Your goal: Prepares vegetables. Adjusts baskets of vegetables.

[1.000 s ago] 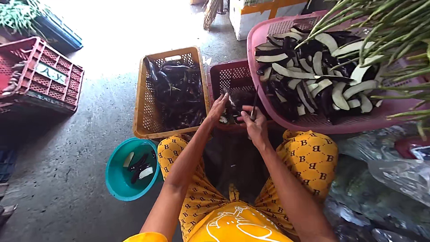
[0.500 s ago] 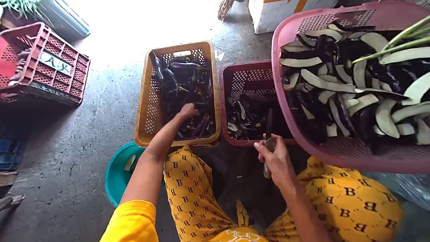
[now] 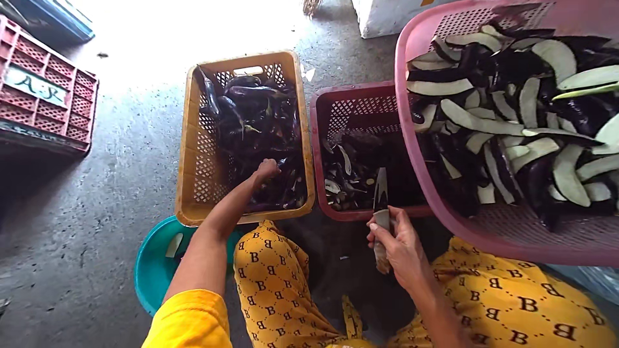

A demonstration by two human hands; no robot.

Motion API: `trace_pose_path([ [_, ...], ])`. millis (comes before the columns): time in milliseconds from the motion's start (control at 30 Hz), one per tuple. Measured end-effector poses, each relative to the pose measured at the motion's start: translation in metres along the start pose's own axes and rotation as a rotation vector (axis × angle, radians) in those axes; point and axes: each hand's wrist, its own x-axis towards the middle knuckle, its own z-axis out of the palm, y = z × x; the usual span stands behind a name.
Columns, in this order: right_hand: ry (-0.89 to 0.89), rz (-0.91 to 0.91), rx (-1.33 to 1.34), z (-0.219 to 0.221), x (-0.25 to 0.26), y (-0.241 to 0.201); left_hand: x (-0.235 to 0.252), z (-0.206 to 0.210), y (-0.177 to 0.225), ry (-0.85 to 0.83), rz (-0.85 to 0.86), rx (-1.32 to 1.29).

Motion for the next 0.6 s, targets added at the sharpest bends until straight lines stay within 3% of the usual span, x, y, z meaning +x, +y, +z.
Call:
trace_pose_path([
  [167,-0.037,-0.035,0.013,-0.001,-0.011,-0.005,-0.078,-0.049,-0.032,-0.058,0.045,-0.184],
  [267,-0.048,-0.061,0.034,-0.001,-0.015,-0.007,-0.135,-0.084,-0.025,-0.036,0.098,-0.321],
  [367,-0.032,-0.078,0.037,-0.002,-0.016,-0.006,-0.176,-0.116,0.006,-0.031,0.256,-0.308],
  [467,-0.017,-0.097,0.027,-0.003,-0.014,-0.004,-0.201,-0.136,0.064,0.030,0.495,-0.313],
  [600,0.029,-0.089,0.004,-0.004,-0.007,-0.001,-0.178,-0.153,0.110,0.234,0.665,-0.513],
])
